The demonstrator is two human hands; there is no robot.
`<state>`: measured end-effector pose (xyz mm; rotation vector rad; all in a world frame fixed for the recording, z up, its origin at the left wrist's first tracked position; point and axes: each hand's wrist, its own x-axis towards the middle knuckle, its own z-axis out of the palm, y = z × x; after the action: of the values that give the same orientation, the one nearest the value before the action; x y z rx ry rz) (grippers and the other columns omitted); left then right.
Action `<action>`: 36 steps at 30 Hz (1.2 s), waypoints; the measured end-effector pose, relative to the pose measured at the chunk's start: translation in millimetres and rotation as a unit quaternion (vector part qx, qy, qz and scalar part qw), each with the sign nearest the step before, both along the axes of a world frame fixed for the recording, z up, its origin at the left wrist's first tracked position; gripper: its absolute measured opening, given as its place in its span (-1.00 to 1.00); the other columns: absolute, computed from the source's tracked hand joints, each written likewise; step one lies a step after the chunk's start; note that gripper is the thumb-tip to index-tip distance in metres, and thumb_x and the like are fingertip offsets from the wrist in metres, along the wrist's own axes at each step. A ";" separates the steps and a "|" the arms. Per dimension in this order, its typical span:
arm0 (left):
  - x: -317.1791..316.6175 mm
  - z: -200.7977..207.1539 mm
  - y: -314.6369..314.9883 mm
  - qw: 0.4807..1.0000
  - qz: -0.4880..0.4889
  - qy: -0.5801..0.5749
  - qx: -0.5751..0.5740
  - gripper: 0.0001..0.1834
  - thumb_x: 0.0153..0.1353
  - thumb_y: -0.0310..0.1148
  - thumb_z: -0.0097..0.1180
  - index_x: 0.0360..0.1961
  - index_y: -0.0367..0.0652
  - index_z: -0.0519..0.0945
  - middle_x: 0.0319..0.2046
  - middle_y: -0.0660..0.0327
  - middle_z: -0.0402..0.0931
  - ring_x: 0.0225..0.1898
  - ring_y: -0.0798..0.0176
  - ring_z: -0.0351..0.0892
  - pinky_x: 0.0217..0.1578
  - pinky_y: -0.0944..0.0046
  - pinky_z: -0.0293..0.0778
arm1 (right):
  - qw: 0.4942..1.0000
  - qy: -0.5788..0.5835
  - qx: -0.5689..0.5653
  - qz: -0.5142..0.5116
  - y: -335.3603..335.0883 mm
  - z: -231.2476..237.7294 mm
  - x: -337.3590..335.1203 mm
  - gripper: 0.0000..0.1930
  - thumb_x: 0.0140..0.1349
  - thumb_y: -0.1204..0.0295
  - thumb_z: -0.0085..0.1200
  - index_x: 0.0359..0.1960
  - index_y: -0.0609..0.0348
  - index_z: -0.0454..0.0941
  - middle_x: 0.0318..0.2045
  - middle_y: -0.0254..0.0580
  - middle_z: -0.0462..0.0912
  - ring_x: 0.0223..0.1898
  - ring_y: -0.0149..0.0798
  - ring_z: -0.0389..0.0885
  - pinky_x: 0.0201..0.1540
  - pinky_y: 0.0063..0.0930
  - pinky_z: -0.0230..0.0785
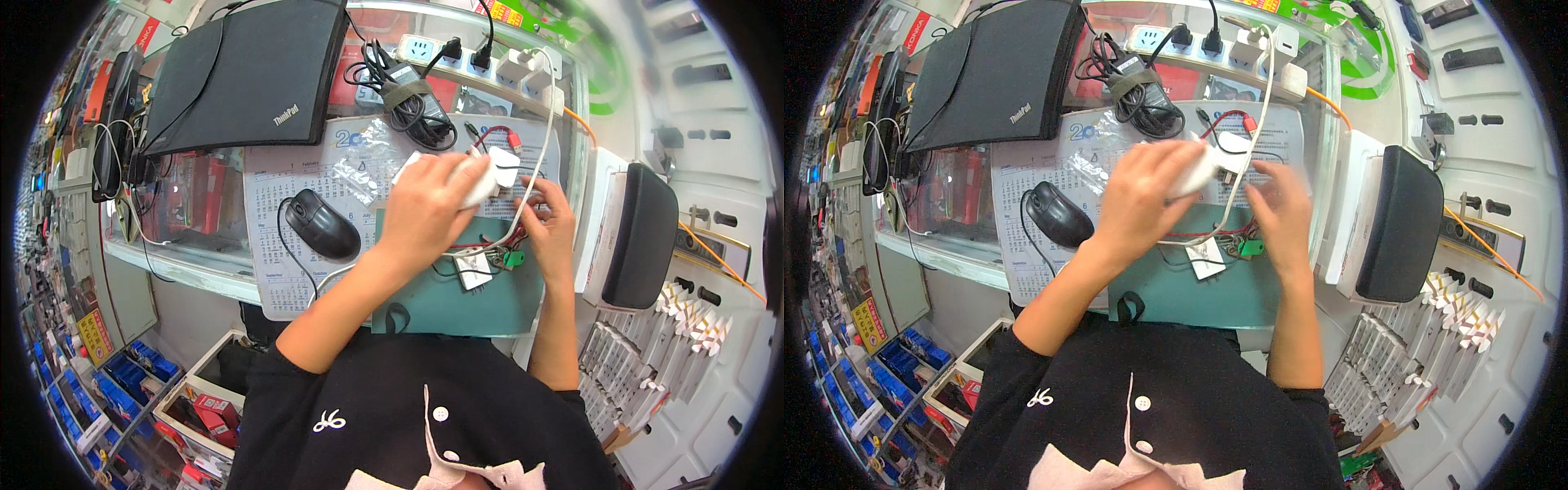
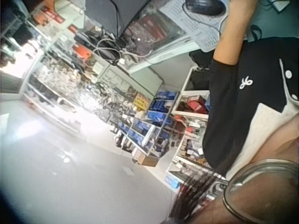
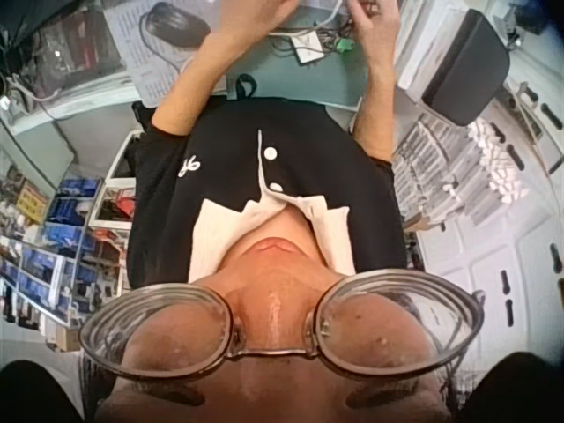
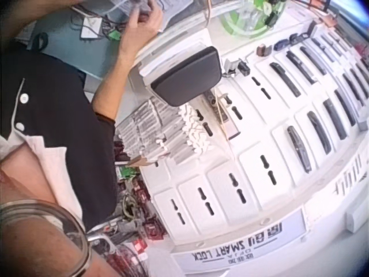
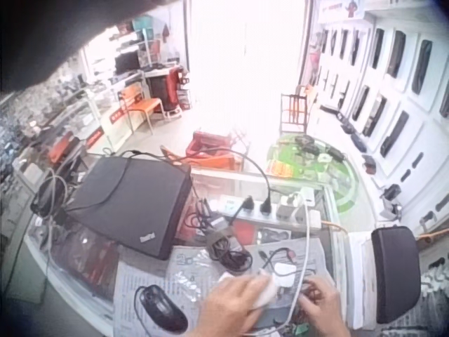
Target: The person organizes a cluttered electronics workspace by closing a laptop, moving a power bank, and coiling cables. They place items into a storage bin, retrieve a green folder, and handle small plastic bags and white power adapters. The person plugs and unplugs cables into a power strip and arranges items on the counter.
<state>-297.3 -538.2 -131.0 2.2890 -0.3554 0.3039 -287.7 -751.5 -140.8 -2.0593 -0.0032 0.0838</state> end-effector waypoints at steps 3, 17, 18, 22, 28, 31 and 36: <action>3.4 -7.4 -13.2 0.996 -0.073 0.048 0.021 -0.32 -0.16 -0.40 0.36 0.10 -0.07 0.47 -0.09 0.15 0.50 -0.06 0.01 0.46 0.03 0.06 0.38 | 0.998 -0.027 -0.035 0.035 10.2 -6.0 3.0 -0.70 0.15 0.55 0.12 -0.05 0.25 0.51 -0.18 -0.27 0.51 -0.30 -0.43 0.53 -0.31 -0.59 0.45; 2.7 -29.0 38.2 0.985 0.096 0.136 0.046 -0.52 -0.01 -0.29 0.28 -0.05 -0.28 0.52 -0.19 0.00 0.49 -0.13 -0.05 0.49 -0.12 0.11 0.42 | 0.945 -0.089 -0.234 0.209 21.7 19.6 22.7 -0.33 -0.31 0.54 0.32 0.02 0.12 0.51 0.22 -0.06 0.32 0.01 -0.01 0.39 0.11 -0.22 0.28; 3.6 -30.0 37.0 0.984 0.104 0.136 0.056 -0.51 -0.03 -0.30 0.28 -0.05 -0.27 0.52 -0.20 0.01 0.49 -0.13 -0.05 0.49 -0.11 0.11 0.42 | 0.938 -0.118 -0.252 0.205 22.9 18.5 22.3 -0.36 -0.39 0.51 0.38 -0.09 0.16 0.52 0.17 -0.10 0.38 -0.01 -0.03 0.40 0.09 -0.20 0.26; 1.1 -31.9 39.5 0.984 0.120 0.098 0.083 -0.49 -0.08 -0.33 0.27 -0.04 -0.25 0.52 -0.21 0.03 0.48 -0.13 -0.04 0.49 -0.09 0.10 0.43 | 0.907 -0.238 -0.260 0.231 23.1 6.1 10.0 -0.49 -0.39 0.50 0.38 -0.27 0.14 0.48 -0.01 -0.18 0.53 -0.04 -0.07 0.44 -0.01 -0.18 0.23; 0.3 -21.2 44.9 0.981 0.102 0.079 0.142 -0.49 -0.15 -0.40 0.28 -0.07 -0.25 0.51 -0.18 0.08 0.45 -0.14 -0.01 0.47 -0.12 0.09 0.45 | 0.964 -0.217 -0.114 0.103 19.8 -7.3 -13.2 -0.49 -0.30 0.57 0.38 -0.21 0.17 0.46 -0.10 -0.14 0.58 -0.11 -0.10 0.51 0.00 -0.27 0.29; -4.0 0.4 49.3 0.984 0.144 0.087 0.061 -0.44 -0.15 -0.41 0.27 -0.02 -0.25 0.49 -0.14 0.05 0.45 -0.10 -0.04 0.45 -0.06 0.08 0.42 | 0.992 -0.121 -0.002 -0.016 15.3 -4.0 -16.8 -0.56 -0.07 0.51 0.35 -0.12 0.24 0.46 -0.17 -0.18 0.58 -0.18 -0.36 0.53 -0.14 -0.49 0.40; -21.2 11.8 22.0 0.992 -0.046 0.111 0.032 -0.40 -0.13 -0.41 0.29 0.03 -0.29 0.47 -0.10 0.00 0.45 -0.04 -0.04 0.47 -0.05 0.10 0.43 | 0.974 0.069 0.206 -0.060 1.3 1.6 -16.7 -0.58 -0.02 0.49 0.35 -0.13 0.28 0.45 -0.22 -0.19 0.57 -0.19 -0.37 0.53 -0.10 -0.50 0.39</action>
<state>-318.5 -516.2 -119.2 2.3315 -0.3593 -0.0098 -304.3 -750.2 -139.2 -1.6320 0.1768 0.1388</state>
